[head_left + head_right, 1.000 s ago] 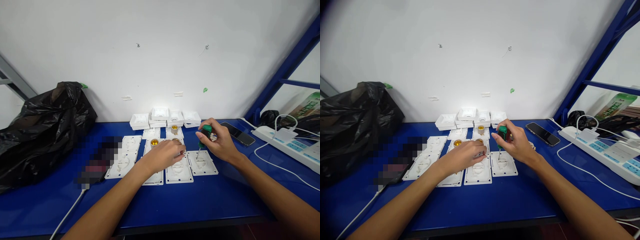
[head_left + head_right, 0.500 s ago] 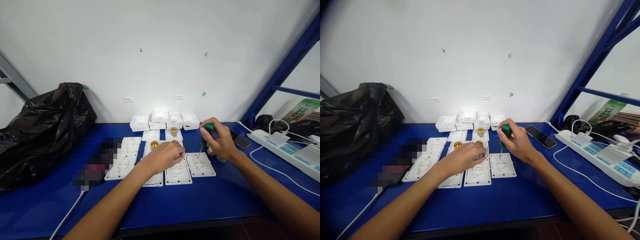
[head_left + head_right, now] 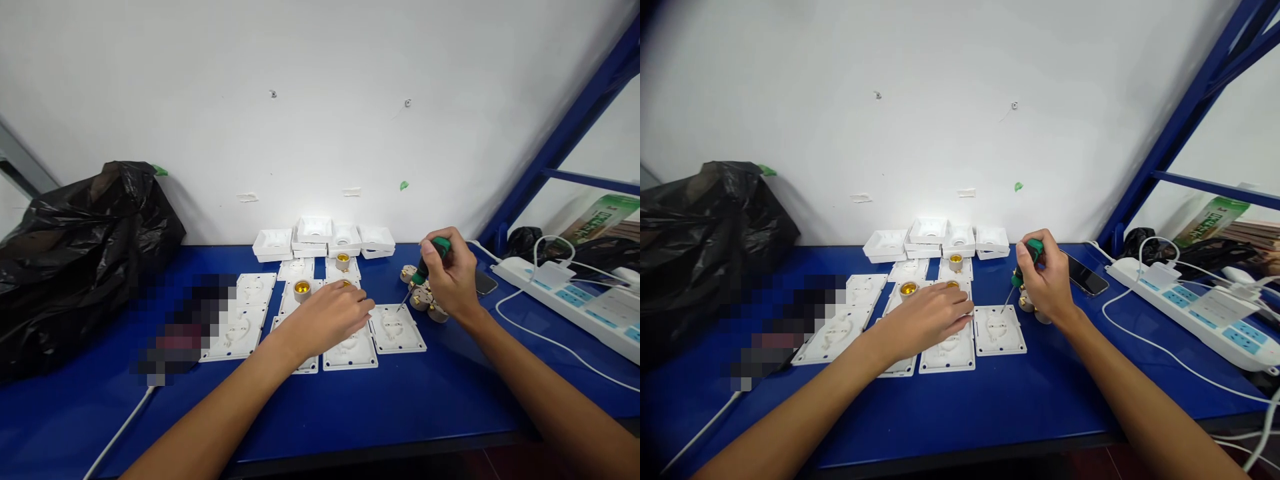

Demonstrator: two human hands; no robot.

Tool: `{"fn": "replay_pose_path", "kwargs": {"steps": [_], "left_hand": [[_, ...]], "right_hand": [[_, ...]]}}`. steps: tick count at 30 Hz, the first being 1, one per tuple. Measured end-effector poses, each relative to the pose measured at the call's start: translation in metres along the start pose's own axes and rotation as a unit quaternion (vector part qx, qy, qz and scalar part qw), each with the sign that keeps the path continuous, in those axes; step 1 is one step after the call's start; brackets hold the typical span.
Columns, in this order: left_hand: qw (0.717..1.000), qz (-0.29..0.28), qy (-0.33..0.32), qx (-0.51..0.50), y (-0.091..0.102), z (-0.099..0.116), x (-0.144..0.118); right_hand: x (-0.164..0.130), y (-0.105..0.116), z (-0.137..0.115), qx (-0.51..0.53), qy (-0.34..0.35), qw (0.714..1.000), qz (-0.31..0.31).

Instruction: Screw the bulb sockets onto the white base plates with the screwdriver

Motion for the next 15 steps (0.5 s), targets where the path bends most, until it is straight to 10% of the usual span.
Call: {"fn": "replay_pose_path", "kwargs": {"steps": [15], "left_hand": [[0.999, 0.019, -0.015, -0.026, -0.019, 0.03, 0.003]], "right_hand": [[-0.002, -0.006, -0.009, -0.009, -0.001, 0.999, -0.033]]}}
Point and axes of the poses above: each hand's wrist, its own x-axis towards the middle knuckle, its own y-axis out of the back of the hand, z = x × y, the point moved 5 cm from there along x, towards the middle knuckle, and after that the axes turned 2 degrees about z, right-handed, at the moved point
